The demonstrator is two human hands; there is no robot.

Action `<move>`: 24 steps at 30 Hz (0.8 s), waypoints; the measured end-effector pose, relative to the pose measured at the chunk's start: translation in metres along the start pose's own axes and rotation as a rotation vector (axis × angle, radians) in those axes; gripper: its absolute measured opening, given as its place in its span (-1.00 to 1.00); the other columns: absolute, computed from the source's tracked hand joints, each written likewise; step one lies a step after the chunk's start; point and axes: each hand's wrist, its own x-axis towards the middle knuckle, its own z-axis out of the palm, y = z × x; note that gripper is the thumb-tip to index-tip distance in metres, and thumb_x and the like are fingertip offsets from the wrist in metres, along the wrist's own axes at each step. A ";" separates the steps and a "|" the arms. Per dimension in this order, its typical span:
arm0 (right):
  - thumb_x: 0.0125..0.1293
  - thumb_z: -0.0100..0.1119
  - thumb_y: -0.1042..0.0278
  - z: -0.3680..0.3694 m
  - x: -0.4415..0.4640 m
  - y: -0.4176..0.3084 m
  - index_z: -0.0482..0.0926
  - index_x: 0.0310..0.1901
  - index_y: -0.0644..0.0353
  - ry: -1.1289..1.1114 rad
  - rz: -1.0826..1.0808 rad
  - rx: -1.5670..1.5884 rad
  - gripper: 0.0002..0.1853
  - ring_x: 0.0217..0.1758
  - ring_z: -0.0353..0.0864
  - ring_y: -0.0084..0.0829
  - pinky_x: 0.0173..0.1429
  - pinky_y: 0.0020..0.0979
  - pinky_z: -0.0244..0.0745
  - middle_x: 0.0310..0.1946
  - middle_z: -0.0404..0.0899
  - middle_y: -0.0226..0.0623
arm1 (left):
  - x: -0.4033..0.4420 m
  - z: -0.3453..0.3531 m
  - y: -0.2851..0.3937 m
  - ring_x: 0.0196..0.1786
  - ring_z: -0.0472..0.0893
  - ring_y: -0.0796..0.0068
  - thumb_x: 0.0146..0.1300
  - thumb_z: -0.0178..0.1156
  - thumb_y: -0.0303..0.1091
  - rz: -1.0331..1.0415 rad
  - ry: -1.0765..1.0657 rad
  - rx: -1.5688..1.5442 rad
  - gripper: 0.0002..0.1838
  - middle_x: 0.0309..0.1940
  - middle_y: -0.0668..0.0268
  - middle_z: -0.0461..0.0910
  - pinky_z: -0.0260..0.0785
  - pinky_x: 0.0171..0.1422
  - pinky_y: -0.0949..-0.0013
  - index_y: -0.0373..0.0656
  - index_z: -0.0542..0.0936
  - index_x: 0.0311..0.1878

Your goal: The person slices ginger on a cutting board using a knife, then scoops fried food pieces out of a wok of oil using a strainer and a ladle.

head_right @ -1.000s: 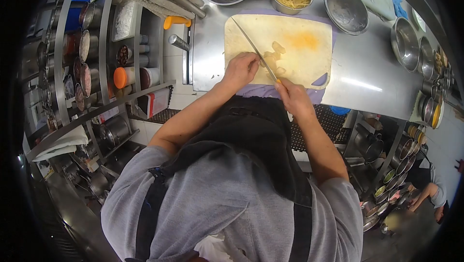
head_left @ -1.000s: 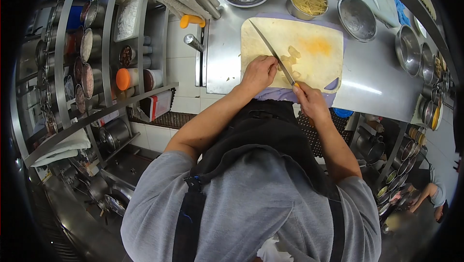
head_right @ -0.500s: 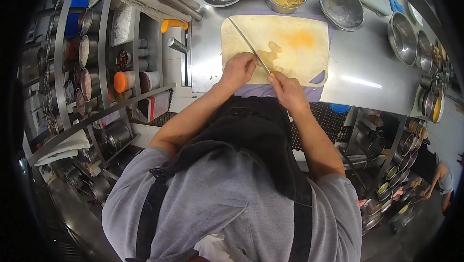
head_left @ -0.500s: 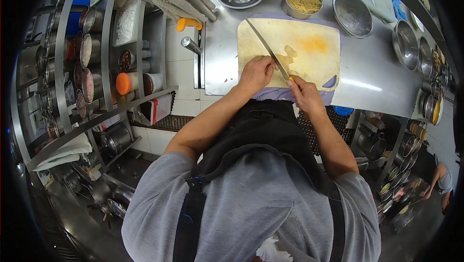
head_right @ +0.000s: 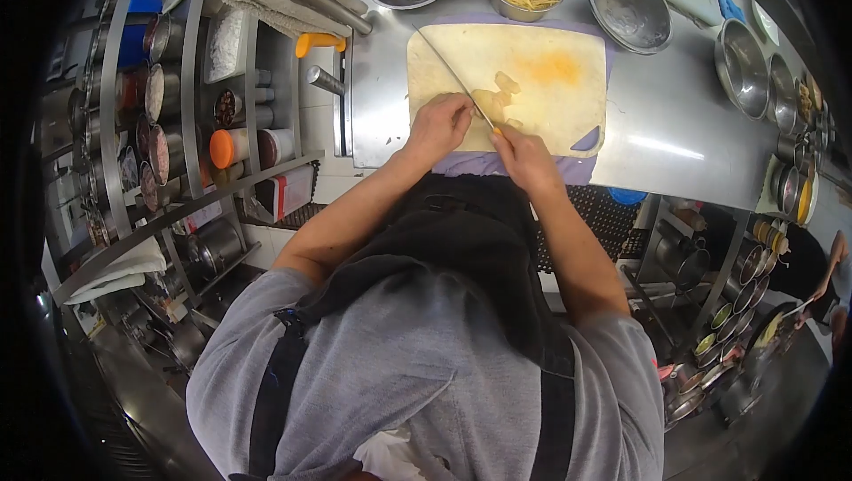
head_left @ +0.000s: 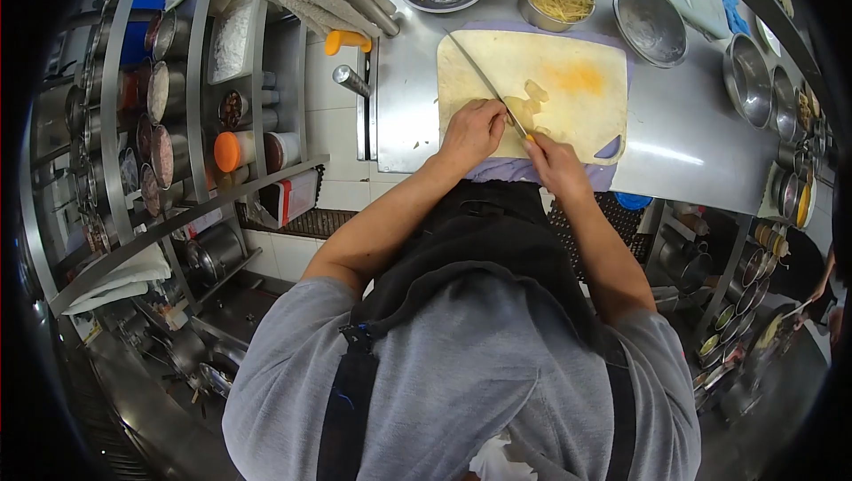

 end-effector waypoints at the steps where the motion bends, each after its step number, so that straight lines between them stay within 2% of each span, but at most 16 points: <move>1: 0.36 0.04 0.18 0.003 0.000 0.001 0.57 -0.12 0.28 0.002 -0.002 0.005 -0.69 -0.40 0.55 0.09 -0.28 -0.16 0.42 -0.49 0.55 0.12 | -0.002 0.001 -0.001 -0.32 0.56 0.12 0.09 0.17 -0.51 0.002 -0.002 0.005 -0.91 -0.44 0.18 0.57 0.40 -0.22 0.19 -0.21 0.53 -0.30; 7: 0.36 0.04 0.19 -0.005 -0.007 -0.003 0.55 -0.12 0.30 -0.011 0.053 0.040 -0.69 -0.36 0.55 0.11 -0.27 -0.15 0.41 -0.46 0.54 0.16 | -0.001 0.001 -0.003 -0.36 0.55 0.15 0.09 0.16 -0.50 -0.020 -0.028 -0.001 -0.93 -0.47 0.19 0.55 0.40 -0.25 0.19 -0.19 0.52 -0.32; 9: 0.37 0.02 0.20 -0.010 -0.013 -0.007 0.55 -0.12 0.29 -0.021 0.093 0.143 -0.70 -0.50 0.55 -0.01 -0.36 -0.19 0.40 -0.55 0.52 0.10 | -0.001 0.000 -0.001 -0.37 0.56 0.15 0.09 0.16 -0.49 -0.026 -0.020 0.008 -0.93 -0.47 0.18 0.55 0.39 -0.26 0.18 -0.20 0.52 -0.32; 10: 0.37 0.02 0.20 -0.013 -0.013 -0.010 0.55 -0.12 0.29 -0.018 0.096 0.142 -0.70 -0.50 0.55 -0.01 -0.36 -0.19 0.40 -0.55 0.52 0.10 | -0.001 0.000 0.000 -0.37 0.56 0.15 0.09 0.16 -0.49 -0.024 -0.021 0.006 -0.93 -0.47 0.18 0.55 0.39 -0.26 0.18 -0.20 0.52 -0.32; 12: 0.39 0.00 0.19 -0.016 -0.012 -0.017 0.54 -0.11 0.29 -0.109 0.229 0.153 -0.70 -0.66 0.50 -0.21 -0.47 -0.27 0.37 -0.66 0.49 -0.04 | -0.001 0.000 0.000 -0.37 0.55 0.14 0.09 0.17 -0.49 -0.013 -0.009 0.010 -0.93 -0.47 0.17 0.55 0.39 -0.25 0.18 -0.21 0.53 -0.33; 13: 0.39 0.00 0.19 -0.015 -0.012 -0.017 0.54 -0.11 0.29 -0.111 0.229 0.153 -0.70 -0.66 0.50 -0.21 -0.47 -0.27 0.37 -0.66 0.49 -0.04 | -0.001 0.000 0.000 -0.37 0.55 0.14 0.09 0.17 -0.49 -0.014 -0.009 0.010 -0.93 -0.47 0.17 0.55 0.39 -0.25 0.18 -0.21 0.53 -0.33; 15: 0.40 0.00 0.18 -0.015 -0.013 -0.016 0.54 -0.10 0.28 -0.110 0.216 0.188 -0.69 -0.74 0.44 -0.35 -0.54 -0.32 0.35 -0.71 0.46 -0.15 | -0.001 -0.001 0.000 -0.37 0.55 0.12 0.10 0.17 -0.49 0.006 -0.004 0.022 -0.94 -0.47 0.16 0.55 0.39 -0.25 0.18 -0.21 0.53 -0.33; 22: 0.39 0.01 0.17 -0.026 -0.038 -0.011 0.56 -0.13 0.28 -0.138 0.269 0.130 -0.69 -0.64 0.51 -0.34 -0.47 -0.30 0.39 -0.68 0.49 -0.17 | -0.001 -0.001 0.000 -0.35 0.55 0.11 0.12 0.17 -0.47 -0.020 -0.017 0.002 -0.93 -0.46 0.14 0.56 0.39 -0.24 0.17 -0.22 0.54 -0.31; 24: 0.37 0.03 0.18 -0.025 -0.033 -0.011 0.56 -0.13 0.29 -0.132 0.209 0.075 -0.69 -0.54 0.56 -0.19 -0.38 -0.24 0.41 -0.62 0.52 -0.07 | -0.001 -0.002 0.001 -0.35 0.56 0.11 0.12 0.17 -0.47 -0.021 -0.013 0.004 -0.92 -0.46 0.14 0.56 0.39 -0.23 0.17 -0.22 0.55 -0.30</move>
